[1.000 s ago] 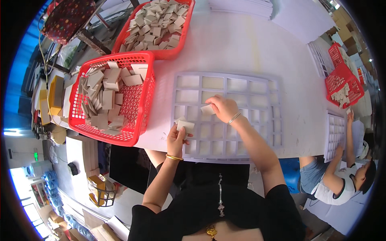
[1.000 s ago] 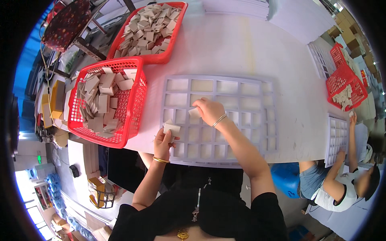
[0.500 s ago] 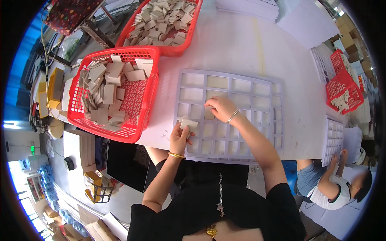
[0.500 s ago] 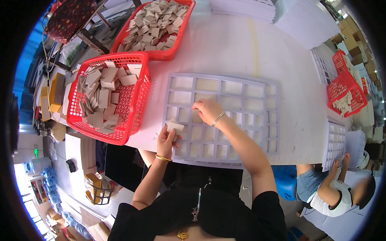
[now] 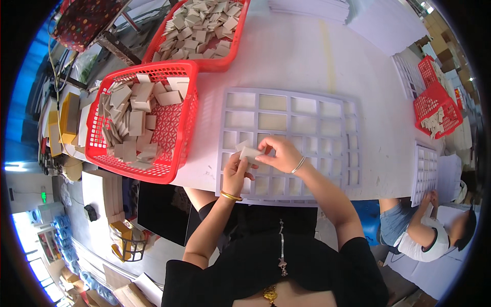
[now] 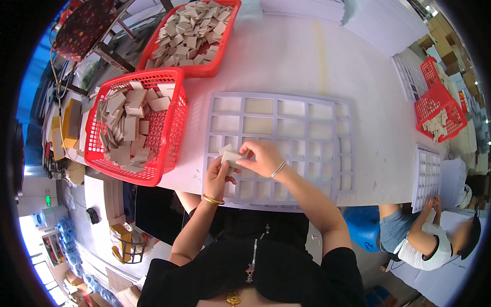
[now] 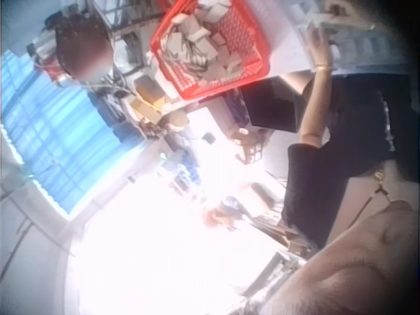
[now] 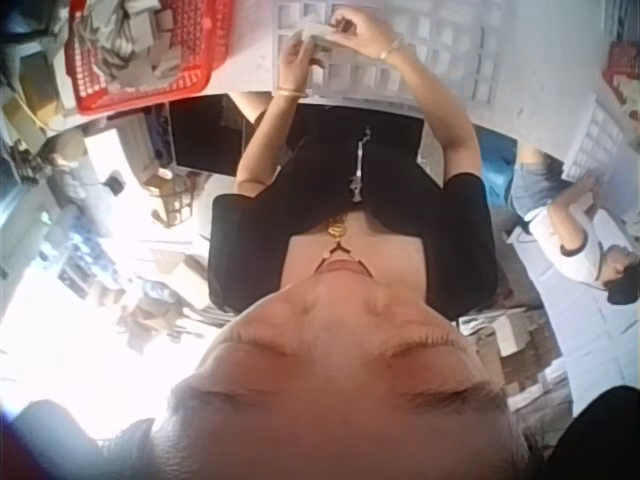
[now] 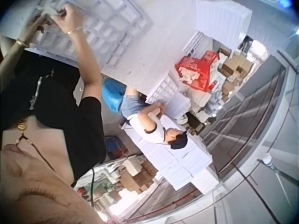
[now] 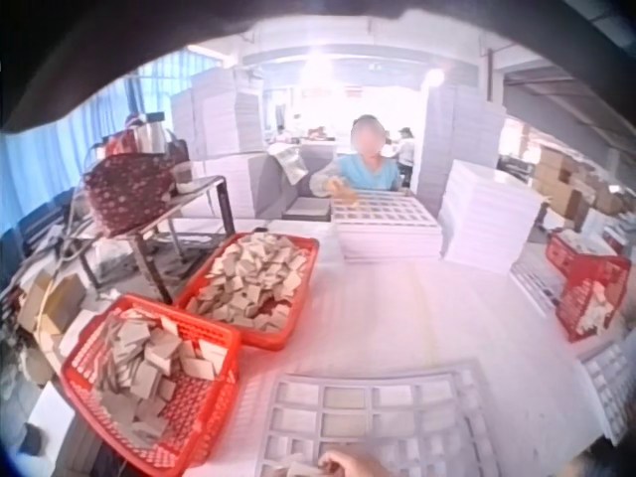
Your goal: The person picks small, folded beige paper packets from a red basket and places them into the compartments of a white plastic tray. The person repeats this action continuously, filling the tray's grid slots one by one.
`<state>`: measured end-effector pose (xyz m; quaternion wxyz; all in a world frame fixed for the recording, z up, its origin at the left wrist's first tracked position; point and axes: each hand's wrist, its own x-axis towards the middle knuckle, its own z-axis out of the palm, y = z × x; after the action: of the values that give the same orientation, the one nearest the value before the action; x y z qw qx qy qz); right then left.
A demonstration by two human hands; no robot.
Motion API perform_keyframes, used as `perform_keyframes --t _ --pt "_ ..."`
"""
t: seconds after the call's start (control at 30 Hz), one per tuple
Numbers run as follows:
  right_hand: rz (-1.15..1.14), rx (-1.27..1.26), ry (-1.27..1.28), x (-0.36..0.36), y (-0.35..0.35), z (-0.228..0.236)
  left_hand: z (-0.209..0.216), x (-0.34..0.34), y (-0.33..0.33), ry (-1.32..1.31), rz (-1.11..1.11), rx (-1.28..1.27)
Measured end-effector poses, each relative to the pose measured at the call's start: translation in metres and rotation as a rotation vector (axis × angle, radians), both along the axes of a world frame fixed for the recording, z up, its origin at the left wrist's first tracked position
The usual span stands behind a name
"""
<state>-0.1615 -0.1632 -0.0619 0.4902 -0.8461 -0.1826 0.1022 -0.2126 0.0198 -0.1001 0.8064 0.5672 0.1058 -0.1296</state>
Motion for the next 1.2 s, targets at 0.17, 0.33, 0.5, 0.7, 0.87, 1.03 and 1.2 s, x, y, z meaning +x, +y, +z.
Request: perform_keyframes --t 0.17,0.33,0.5,0.7,0.87,1.03,1.2 --pt "-0.270 0.416 0.383 -0.004 -0.025 -0.008 -0.004 0.004 -0.006 -0.065 -0.025 0.052" --pt "-0.310 0.476 0.327 0.008 -0.064 -0.002 0.009 0.002 -0.009 -0.121 0.021 0.097" --pt "-0.344 0.471 0.350 0.011 -0.074 -0.014 0.013 0.000 -0.009 -0.077 -0.057 0.118" --pt "-0.335 0.061 0.068 0.017 -0.067 -0.013 0.006 -0.001 -0.006 -0.065 -0.029 0.181" --pt "-0.186 0.082 0.087 0.022 -0.066 -0.028 -0.007 -0.003 -0.004 -0.071 -0.007 0.171" --pt "-0.098 -0.146 -0.139 0.025 -0.059 -0.032 -0.005 -0.005 -0.003 -0.003 0.019 0.153" --pt "-0.106 -0.509 -0.501 0.022 -0.046 -0.022 -0.010 -0.005 -0.004 -0.011 -0.033 0.192"
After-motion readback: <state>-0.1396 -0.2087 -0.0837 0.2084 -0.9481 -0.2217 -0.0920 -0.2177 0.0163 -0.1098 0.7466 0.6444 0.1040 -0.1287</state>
